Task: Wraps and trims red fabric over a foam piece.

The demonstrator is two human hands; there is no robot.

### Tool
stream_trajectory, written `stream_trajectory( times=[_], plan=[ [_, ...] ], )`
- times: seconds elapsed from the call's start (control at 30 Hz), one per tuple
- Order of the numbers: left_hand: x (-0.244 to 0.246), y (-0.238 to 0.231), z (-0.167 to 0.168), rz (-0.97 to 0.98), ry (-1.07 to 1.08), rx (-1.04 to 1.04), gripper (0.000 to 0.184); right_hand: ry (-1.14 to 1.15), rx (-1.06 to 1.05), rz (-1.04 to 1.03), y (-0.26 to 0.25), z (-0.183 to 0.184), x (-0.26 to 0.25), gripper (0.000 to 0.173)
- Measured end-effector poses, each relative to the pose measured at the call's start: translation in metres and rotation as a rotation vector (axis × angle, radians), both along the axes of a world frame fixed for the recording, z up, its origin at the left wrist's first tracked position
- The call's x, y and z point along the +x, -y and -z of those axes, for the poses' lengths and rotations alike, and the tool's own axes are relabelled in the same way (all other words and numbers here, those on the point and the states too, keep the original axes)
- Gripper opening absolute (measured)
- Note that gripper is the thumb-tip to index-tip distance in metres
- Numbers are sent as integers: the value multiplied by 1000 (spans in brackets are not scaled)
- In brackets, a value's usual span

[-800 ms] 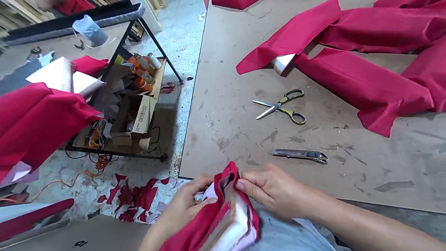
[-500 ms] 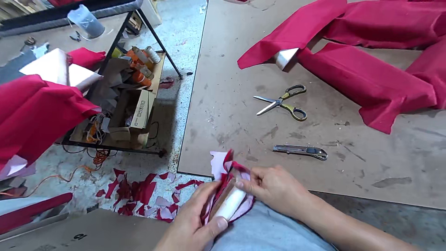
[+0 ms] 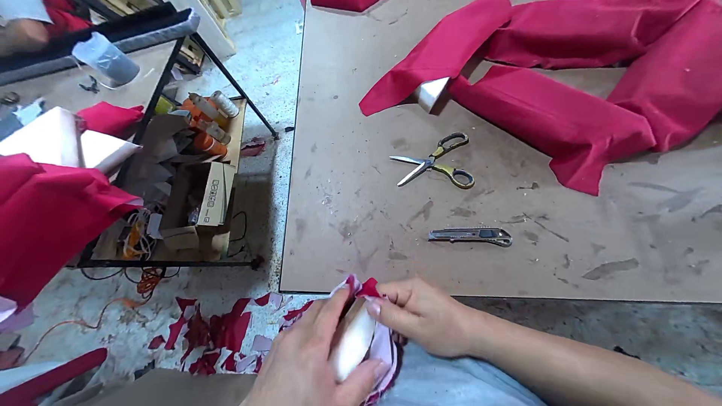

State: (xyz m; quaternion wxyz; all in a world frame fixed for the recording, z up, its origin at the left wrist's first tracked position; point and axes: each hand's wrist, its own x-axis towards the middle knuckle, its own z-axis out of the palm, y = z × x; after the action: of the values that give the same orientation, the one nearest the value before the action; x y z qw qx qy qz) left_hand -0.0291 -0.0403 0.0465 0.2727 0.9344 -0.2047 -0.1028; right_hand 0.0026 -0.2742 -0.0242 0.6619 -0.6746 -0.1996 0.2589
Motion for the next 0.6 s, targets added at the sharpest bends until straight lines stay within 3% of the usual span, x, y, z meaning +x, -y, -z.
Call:
stream_trajectory(
  times=[0.1,0.17,0.23,0.3,0.5,0.6],
  plan=[
    [3,18,-22,101,103,214,59,403,-41,-33,0,-21,-7,37],
    [7,27,-34,193,-25,311,63,630,-75,-133,3,-31,-14,34],
    [17,22,-25,353,-191,158,65,780,-129,-250,8,-44,-18,33],
    [35,11,-9,557,-391,-84,49,827,-197,-382,19,-56,-14,32],
    [40,-4,0,744,-392,-319,31,809,-236,-523,49,-60,-8,31],
    [56,-9,-2,785,-453,-363,37,887,-243,-528,52,-60,11,29]
  ],
)
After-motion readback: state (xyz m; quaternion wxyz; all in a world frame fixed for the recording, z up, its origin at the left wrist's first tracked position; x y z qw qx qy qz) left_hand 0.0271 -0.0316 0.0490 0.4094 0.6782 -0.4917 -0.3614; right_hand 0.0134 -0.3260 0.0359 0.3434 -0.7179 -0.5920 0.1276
